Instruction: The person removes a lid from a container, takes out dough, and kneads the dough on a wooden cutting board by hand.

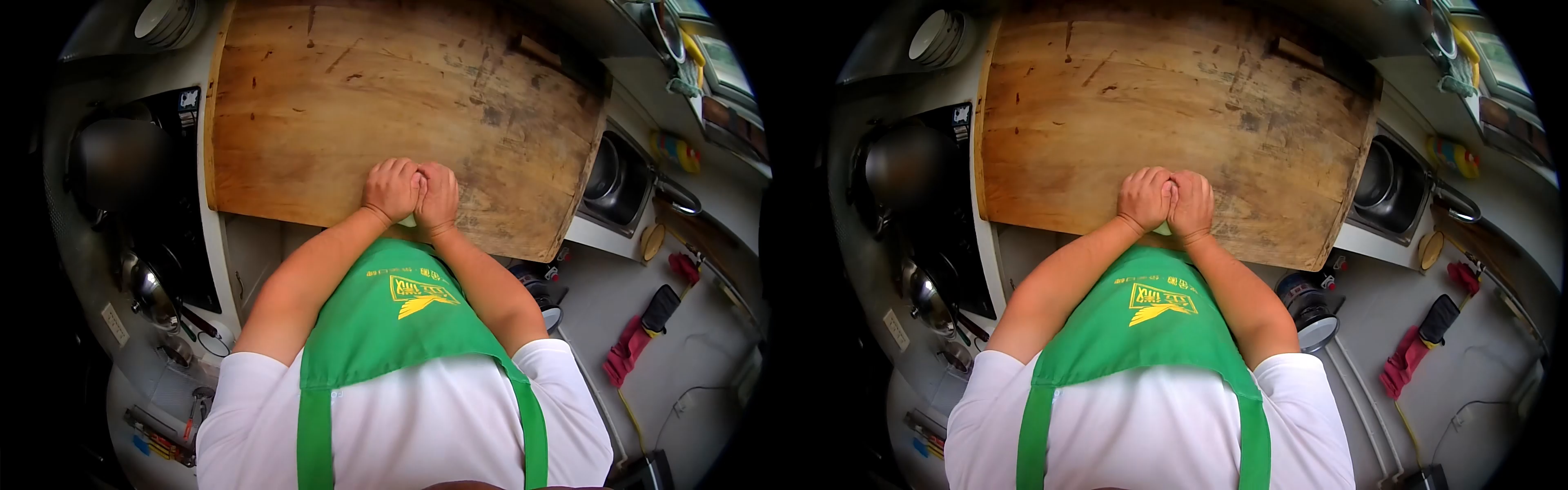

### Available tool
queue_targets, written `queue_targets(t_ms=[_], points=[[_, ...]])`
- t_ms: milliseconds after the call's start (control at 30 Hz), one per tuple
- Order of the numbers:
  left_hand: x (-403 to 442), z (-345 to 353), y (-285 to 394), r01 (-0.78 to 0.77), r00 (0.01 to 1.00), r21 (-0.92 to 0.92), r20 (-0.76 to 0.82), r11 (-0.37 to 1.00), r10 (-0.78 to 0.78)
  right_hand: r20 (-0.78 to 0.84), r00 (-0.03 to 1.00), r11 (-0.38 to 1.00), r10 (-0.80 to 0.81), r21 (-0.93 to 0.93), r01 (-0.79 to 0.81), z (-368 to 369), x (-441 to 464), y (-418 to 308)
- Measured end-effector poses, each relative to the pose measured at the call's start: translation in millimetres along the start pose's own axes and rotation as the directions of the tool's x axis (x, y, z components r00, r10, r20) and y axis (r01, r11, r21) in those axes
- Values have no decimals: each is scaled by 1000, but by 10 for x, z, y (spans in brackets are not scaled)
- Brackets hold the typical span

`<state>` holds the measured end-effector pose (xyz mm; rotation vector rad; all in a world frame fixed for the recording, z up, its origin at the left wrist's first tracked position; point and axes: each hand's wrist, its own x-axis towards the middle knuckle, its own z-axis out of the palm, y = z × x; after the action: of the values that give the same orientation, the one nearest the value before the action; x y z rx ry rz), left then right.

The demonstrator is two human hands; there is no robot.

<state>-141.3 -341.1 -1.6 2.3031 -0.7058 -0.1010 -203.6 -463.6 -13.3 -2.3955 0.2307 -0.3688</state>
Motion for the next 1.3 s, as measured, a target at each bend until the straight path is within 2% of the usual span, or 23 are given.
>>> queue_targets(t_ms=[33, 67, 200, 233, 333, 367, 433, 533, 567, 600, 700, 767, 833, 867, 900, 967, 1000, 1067, 1100, 1167, 1200, 1233, 1300], points=[[81, 13, -30, 73, 995, 16, 61, 997, -73, 50, 997, 998, 64, -25, -63, 9, 97, 14], [157, 56, -74, 95, 995, 10, 38, 995, -95, 96, 987, 991, 125, -51, -120, 27, 205, 27], [411, 93, -137, 247, 965, 1, 90, 969, -247, 63, 976, 976, 211, -76, -206, 102, 462, 95], [475, 96, -136, 242, 967, 11, 77, 970, -243, 56, 979, 979, 198, -65, -194, 122, 511, 116], [653, 42, -68, 494, 843, 86, 198, 865, -500, 190, 880, 896, 436, -180, -406, 105, 671, 126], [755, 41, -85, 485, 852, 90, 174, 870, -493, 180, 891, 906, 416, -166, -390, 106, 758, 133], [892, 50, -128, 547, 765, 144, 313, 825, -562, 210, 850, 870, 482, -233, -436, 136, 856, 205], [1015, -148, 41, 551, 791, 124, 235, 825, -564, 317, 844, 901, 433, -117, -418, 253, 1058, 561], [925, -125, -25, 401, 903, 92, 127, 911, -411, 287, 845, 888, 451, -53, -457, 116, 1125, 327], [783, -92, -70, 242, 970, 82, 18, 967, -244, 267, 839, 870, 474, 6, -493, -106, 1084, 50], [484, -139, 24, 372, 927, 2, -55, 928, -371, 167, 909, 922, 383, -125, -366, -190, 737, -292], [310, -297, 125, 360, 927, -54, -93, 932, -363, 80, 960, 952, 270, -169, -254, -116, 433, -436], [58, -334, 50, 94, 973, 24, -212, 995, -87, -11, 998, 990, 58, -127, -59, 6, 211, -381], [-43, -257, -49, -49, 916, 118, -390, 992, 91, -66, 996, 993, -59, -103, 52, 11, 116, -386], [-116, -253, -45, -26, 915, 131, -396, 991, 76, -49, 996, 994, -69, -85, 65, -26, 0, -380], [-131, -299, -125, -173, 907, 154, -359, 973, 218, -68, 985, 979, -159, -140, 148, 9, -50, -380], [-91, -300, -162, -149, 909, 167, -366, 975, 202, -52, 984, 979, -171, -123, 164, 58, -2, -366], [71, -226, -202, -76, 949, 2, -308, 997, 73, -40, 997, 991, -67, -120, 61, 128, 158, -256], [192, -180, -251, -58, 947, 11, -317, 998, 59, -26, 997, 991, -79, -109, 76, 182, 305, -229], [430, -42, -343, 147, 982, 16, -119, 989, -144, 108, 974, 974, 200, -127, -186, 239, 640, -139], [572, -70, -342, 225, 973, 9, -51, 974, -225, 208, 950, 972, 233, -91, -218, 329, 801, 117], [670, -51, -370, 238, 970, 5, -54, 971, -237, 220, 948, 973, 228, -94, -212, 387, 891, 204], [847, -41, -401, 313, 948, 12, -64, 950, -311, 247, 915, 944, 318, 11, -331, 443, 1054, 286]])
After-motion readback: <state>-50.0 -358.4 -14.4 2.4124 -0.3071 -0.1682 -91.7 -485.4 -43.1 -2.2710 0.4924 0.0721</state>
